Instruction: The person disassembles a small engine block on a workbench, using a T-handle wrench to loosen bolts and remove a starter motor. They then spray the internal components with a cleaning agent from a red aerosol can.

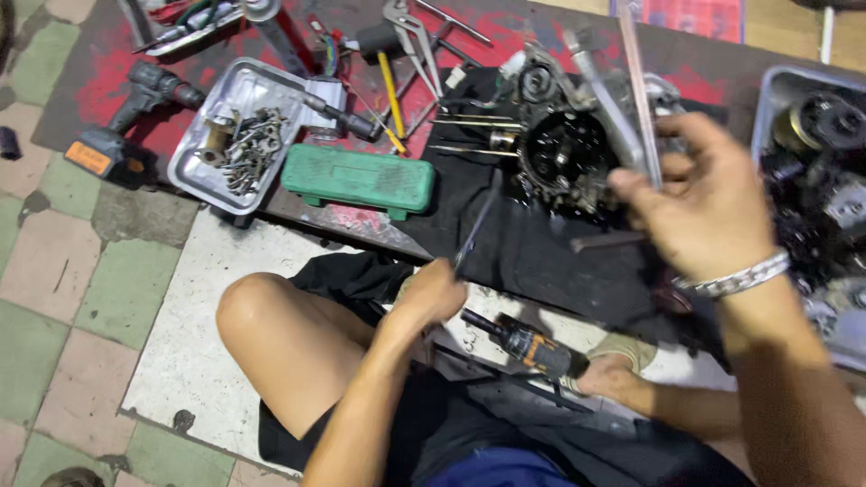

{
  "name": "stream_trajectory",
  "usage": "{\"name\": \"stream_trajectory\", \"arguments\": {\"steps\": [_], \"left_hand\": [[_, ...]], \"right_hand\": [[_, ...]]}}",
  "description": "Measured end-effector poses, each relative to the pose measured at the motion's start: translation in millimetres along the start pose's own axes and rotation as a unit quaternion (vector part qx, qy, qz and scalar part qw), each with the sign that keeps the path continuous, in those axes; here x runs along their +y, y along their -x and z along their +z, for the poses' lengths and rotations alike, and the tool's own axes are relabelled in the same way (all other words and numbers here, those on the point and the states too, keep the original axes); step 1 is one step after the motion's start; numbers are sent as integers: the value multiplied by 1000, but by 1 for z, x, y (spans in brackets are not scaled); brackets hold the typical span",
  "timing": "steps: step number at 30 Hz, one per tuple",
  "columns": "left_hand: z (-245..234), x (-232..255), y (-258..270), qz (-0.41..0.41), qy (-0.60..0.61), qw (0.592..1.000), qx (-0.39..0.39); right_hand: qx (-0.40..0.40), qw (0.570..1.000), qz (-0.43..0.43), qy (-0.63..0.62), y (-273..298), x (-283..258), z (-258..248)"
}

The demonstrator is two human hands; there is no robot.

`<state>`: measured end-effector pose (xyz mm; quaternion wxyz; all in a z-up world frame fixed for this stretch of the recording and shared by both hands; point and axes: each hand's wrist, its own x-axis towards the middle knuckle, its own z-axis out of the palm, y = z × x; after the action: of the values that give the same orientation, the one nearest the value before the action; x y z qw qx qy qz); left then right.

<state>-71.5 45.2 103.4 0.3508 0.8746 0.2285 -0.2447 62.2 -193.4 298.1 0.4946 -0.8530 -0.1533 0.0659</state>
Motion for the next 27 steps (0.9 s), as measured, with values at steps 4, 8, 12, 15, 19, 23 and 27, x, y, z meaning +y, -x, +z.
{"name": "stream_trajectory", "arguments": {"steps": [4,8,12,15,19,23,27], "left_hand": [[-108,-46,76,55,120,991,27],[-182,-79,-30,56,70,991,96],[-199,-124,-203,88,146,979,112],[-171,-156,-305,203,39,936,286],[-133,-176,-335,216,118,923,297],[-144,-165,-299,197,94,936,276],[-166,-158,-269,144,120,942,280]], "right_hand": [[-114,988,37,-96,-24,-31,71],[-152,982,51,-98,-87,-10,180],[4,997,-61,41,-184,37,322],[34,995,36,81,-232,59,405],[42,986,126,104,-259,68,462],[7,973,223,64,-260,57,489],[-26,969,220,114,-268,58,487]]}}
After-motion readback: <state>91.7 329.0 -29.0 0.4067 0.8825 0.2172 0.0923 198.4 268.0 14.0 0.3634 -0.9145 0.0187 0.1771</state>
